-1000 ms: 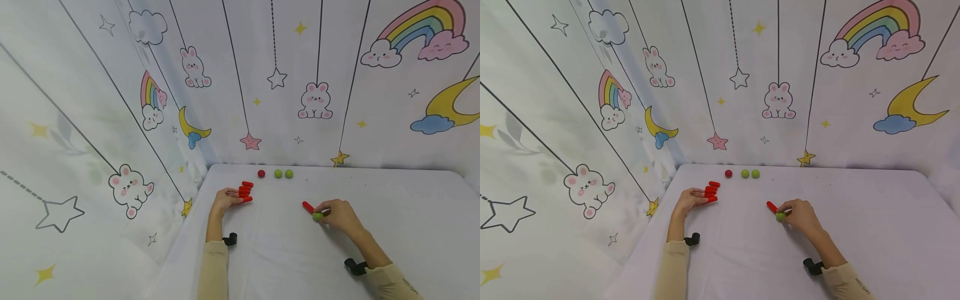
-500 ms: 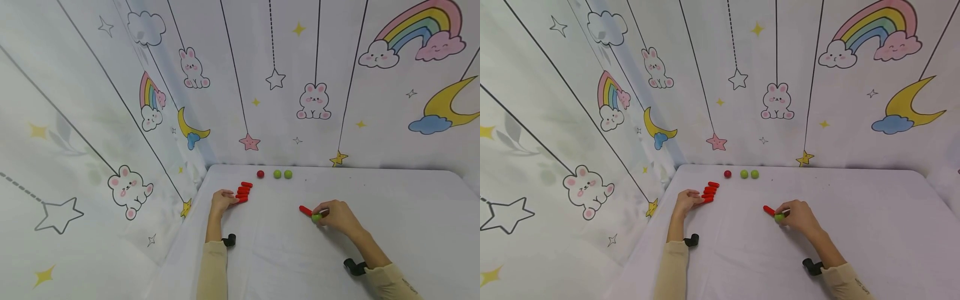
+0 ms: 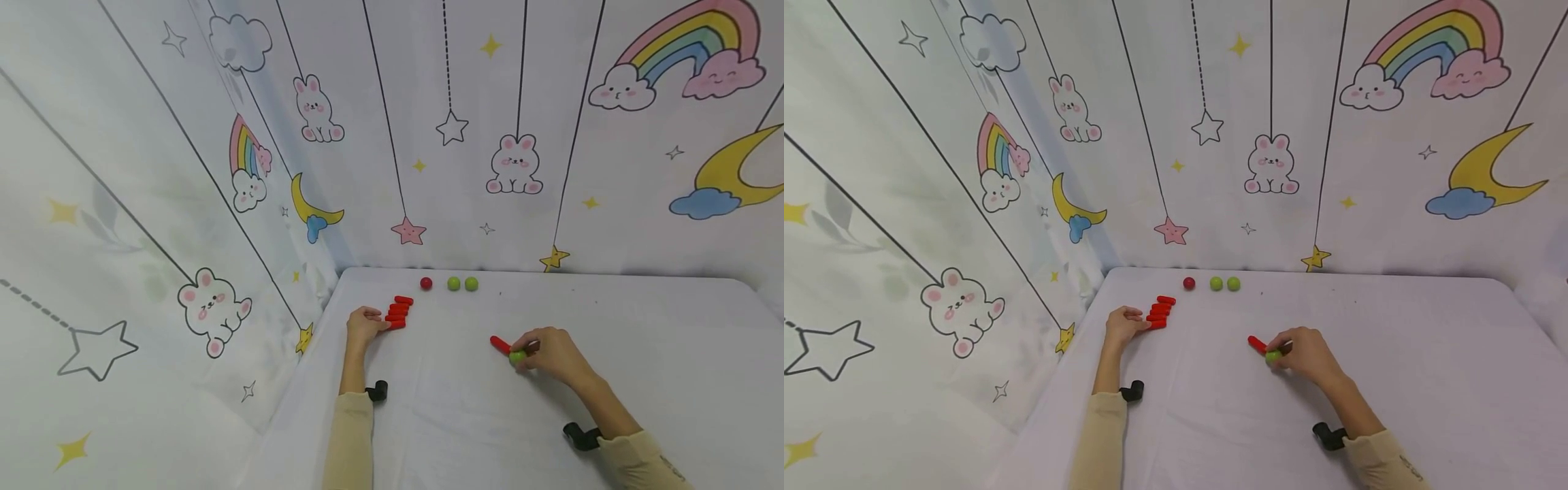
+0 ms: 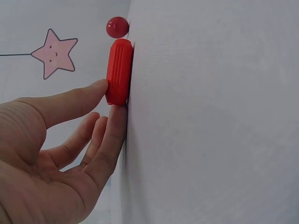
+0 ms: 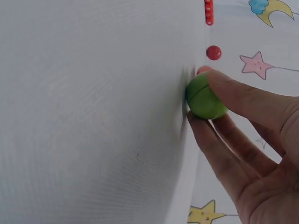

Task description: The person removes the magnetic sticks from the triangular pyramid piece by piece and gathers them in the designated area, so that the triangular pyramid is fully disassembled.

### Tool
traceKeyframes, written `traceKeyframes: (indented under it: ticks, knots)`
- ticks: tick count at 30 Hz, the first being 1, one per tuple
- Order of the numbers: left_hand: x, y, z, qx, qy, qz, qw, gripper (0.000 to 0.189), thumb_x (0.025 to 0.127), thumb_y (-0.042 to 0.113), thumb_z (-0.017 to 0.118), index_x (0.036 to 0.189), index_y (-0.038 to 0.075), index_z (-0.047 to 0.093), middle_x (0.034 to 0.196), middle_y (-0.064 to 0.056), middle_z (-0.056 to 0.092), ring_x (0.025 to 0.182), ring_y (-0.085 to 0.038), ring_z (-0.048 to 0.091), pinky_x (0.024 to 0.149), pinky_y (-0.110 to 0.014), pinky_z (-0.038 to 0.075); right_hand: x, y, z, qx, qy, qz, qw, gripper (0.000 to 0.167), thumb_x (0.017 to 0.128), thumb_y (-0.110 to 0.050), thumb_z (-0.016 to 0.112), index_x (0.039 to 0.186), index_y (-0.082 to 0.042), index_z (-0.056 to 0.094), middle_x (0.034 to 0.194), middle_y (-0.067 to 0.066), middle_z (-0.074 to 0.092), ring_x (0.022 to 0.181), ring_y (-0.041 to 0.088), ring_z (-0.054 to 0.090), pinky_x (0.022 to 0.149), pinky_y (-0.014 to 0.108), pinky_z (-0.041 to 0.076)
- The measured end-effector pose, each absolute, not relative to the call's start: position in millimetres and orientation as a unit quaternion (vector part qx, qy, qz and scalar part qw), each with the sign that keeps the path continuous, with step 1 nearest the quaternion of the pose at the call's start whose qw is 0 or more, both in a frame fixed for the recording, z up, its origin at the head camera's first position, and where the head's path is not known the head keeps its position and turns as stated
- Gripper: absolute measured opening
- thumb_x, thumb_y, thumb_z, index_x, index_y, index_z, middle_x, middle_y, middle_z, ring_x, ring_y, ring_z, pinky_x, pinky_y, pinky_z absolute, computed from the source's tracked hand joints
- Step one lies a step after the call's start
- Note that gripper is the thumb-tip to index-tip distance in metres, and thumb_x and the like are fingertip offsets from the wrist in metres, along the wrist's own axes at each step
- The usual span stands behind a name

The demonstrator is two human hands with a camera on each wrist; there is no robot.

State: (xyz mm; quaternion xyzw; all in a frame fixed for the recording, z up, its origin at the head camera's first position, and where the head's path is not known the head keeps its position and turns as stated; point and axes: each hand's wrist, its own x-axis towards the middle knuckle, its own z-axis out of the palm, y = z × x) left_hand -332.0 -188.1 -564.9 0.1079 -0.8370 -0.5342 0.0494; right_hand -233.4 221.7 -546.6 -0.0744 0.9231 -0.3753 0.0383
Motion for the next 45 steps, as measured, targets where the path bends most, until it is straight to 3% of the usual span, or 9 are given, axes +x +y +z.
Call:
traceKeyframes:
  ticks: [9, 16, 24, 30, 37, 45]
  knots:
    - [-329, -185, -562, 0.104, -0.847, -0.518, 0.054, 0.036, 0.081, 0.004, 0.087, 0.113, -0.002, 0.071, 0.097, -0.013, 0.070, 0.087, -0.026, 0.066, 0.074, -0.033, 0.059, -230, 224, -544, -0.099, 0.923, -0.370, 0.037, 0.034, 0.072, -0.007, 0.094, 0.103, -0.013, 0.081, 0.100, 0.002, 0.076, 0.093, 0.024, 0.072, 0.078, 0.042, 0.060]
    - [-332, -184, -559, 0.095, -0.834, -0.539, 0.070, 0.041, 0.082, 0.003, 0.086, 0.119, -0.001, 0.069, 0.113, -0.020, 0.068, 0.086, -0.027, 0.068, 0.073, -0.033, 0.061, -231, 228, -543, -0.118, 0.921, -0.370, 0.039, 0.032, 0.075, -0.005, 0.092, 0.103, -0.014, 0.080, 0.100, -0.001, 0.075, 0.092, 0.020, 0.070, 0.077, 0.038, 0.059]
    - [-327, -175, -541, 0.062, -0.833, -0.543, 0.085, 0.038, 0.086, 0.009, 0.084, 0.120, 0.000, 0.070, 0.115, -0.019, 0.070, 0.087, -0.026, 0.070, 0.075, -0.038, 0.059, -232, 228, -544, -0.138, 0.928, -0.345, 0.038, 0.031, 0.078, -0.002, 0.088, 0.105, -0.015, 0.080, 0.103, -0.002, 0.075, 0.093, 0.018, 0.068, 0.086, 0.044, 0.060]
    - [-323, -154, -522, 0.015, -0.817, -0.575, 0.026, 0.038, 0.089, 0.011, 0.082, 0.123, 0.002, 0.068, 0.115, -0.018, 0.069, 0.088, -0.025, 0.069, 0.084, -0.043, 0.060, -231, 228, -542, -0.145, 0.924, -0.351, 0.044, 0.031, 0.080, 0.000, 0.085, 0.107, -0.014, 0.079, 0.105, -0.002, 0.075, 0.097, 0.020, 0.069, 0.089, 0.047, 0.060]
    - [-320, -118, -522, -0.066, -0.797, -0.597, -0.072, 0.049, 0.087, 0.013, 0.085, 0.129, -0.001, 0.063, 0.114, -0.017, 0.068, 0.089, -0.022, 0.071, 0.082, -0.034, 0.062, -234, 230, -546, -0.149, 0.916, -0.368, 0.052, 0.030, 0.082, 0.002, 0.084, 0.108, -0.012, 0.079, 0.107, 0.000, 0.074, 0.100, 0.022, 0.072, 0.086, 0.043, 0.061]
    - [-308, -94, -523, -0.086, -0.787, -0.601, -0.108, 0.045, 0.088, 0.015, 0.085, 0.127, 0.003, 0.065, 0.113, -0.013, 0.069, 0.091, -0.022, 0.070, 0.084, -0.035, 0.061, -234, 230, -548, -0.148, 0.915, -0.372, 0.051, 0.031, 0.081, 0.003, 0.084, 0.107, -0.013, 0.079, 0.106, -0.001, 0.075, 0.098, 0.020, 0.072, 0.085, 0.040, 0.062]
